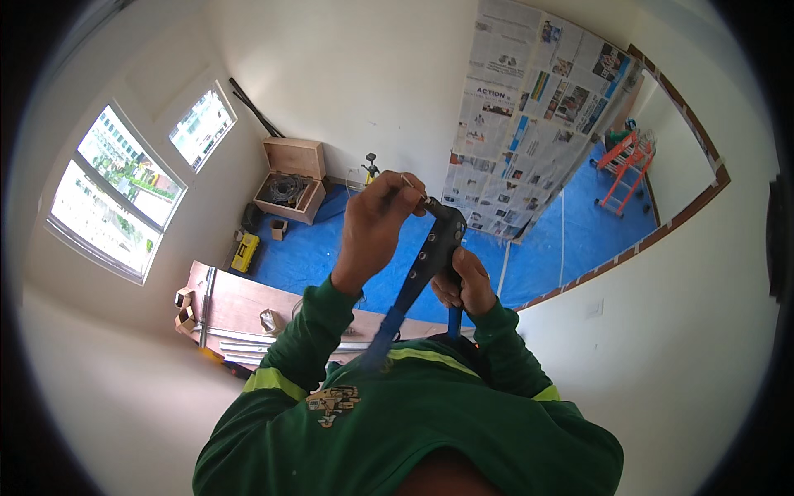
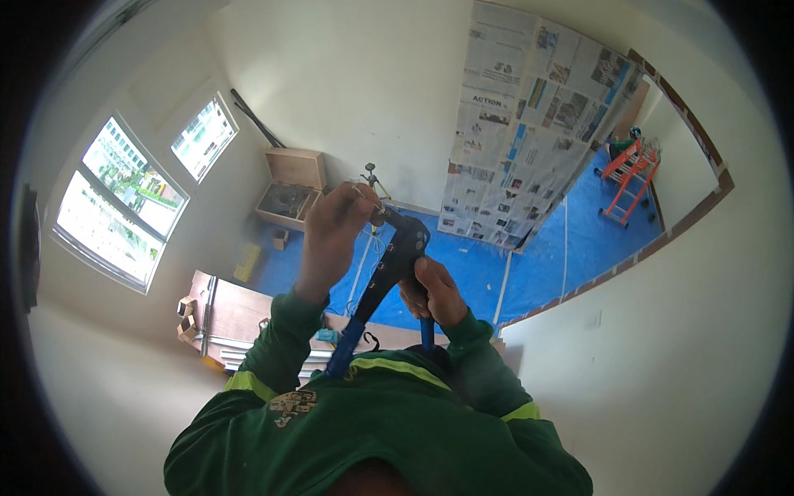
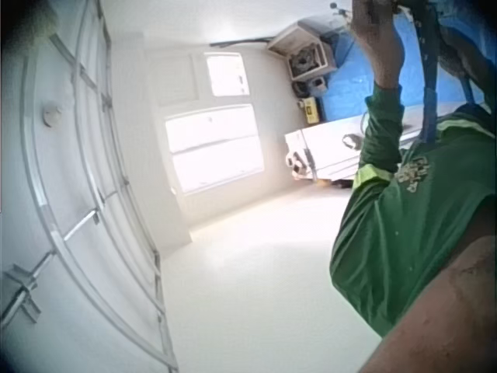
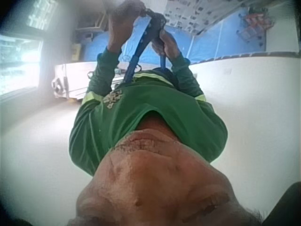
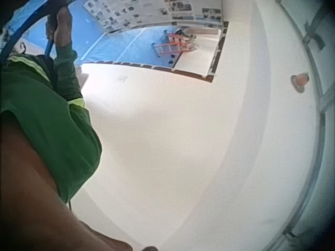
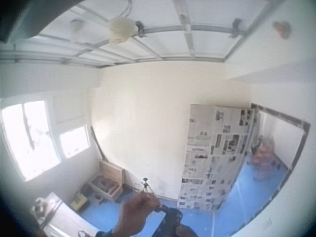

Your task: The person sits on the floor and opens a box of screws, then stands and uses a cordless drill to fasten metal ceiling grid components. They also use a manual crimping tool to secure parts of the ceiling framework.

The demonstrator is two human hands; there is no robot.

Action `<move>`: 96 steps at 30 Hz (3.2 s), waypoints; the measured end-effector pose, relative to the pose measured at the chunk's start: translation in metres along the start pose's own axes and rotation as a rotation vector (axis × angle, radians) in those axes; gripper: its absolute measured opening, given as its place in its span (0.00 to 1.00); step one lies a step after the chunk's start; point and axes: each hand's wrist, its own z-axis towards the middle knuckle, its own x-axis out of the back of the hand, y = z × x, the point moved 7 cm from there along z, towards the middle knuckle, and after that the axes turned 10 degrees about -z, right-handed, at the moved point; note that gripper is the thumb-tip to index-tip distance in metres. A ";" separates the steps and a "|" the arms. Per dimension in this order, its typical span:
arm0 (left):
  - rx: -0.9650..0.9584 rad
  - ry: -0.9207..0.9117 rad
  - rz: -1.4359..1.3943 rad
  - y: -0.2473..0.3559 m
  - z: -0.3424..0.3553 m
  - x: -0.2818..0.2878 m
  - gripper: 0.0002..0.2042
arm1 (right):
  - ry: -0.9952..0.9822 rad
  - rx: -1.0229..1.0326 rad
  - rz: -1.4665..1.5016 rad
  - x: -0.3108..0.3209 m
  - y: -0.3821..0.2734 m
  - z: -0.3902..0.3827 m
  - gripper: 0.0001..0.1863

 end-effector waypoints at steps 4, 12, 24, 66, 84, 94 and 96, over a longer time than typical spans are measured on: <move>-0.028 0.198 -0.027 -0.017 -0.044 -0.016 0.09 | -0.078 -0.104 0.079 0.000 0.011 -0.024 0.34; -0.034 0.410 0.019 -0.011 -0.062 -0.005 0.05 | 0.161 -0.138 -0.021 -0.037 0.000 -0.027 0.38; -0.322 0.306 0.288 0.009 -0.040 -0.024 0.05 | 0.280 -0.009 0.079 -0.046 -0.012 -0.002 0.32; -0.107 0.077 0.028 0.004 -0.015 -0.017 0.04 | 0.294 -0.025 0.110 -0.045 -0.013 -0.012 0.34; 0.100 0.006 -0.051 -0.011 0.003 -0.007 0.10 | 0.299 0.055 -0.081 -0.047 -0.013 -0.010 0.38; 0.271 -0.191 0.008 0.002 0.013 -0.022 0.21 | 0.407 0.167 -0.306 -0.027 -0.045 -0.013 0.27; 0.305 -0.264 0.038 0.000 0.008 -0.028 0.27 | 0.468 0.171 -0.256 -0.022 -0.040 -0.015 0.24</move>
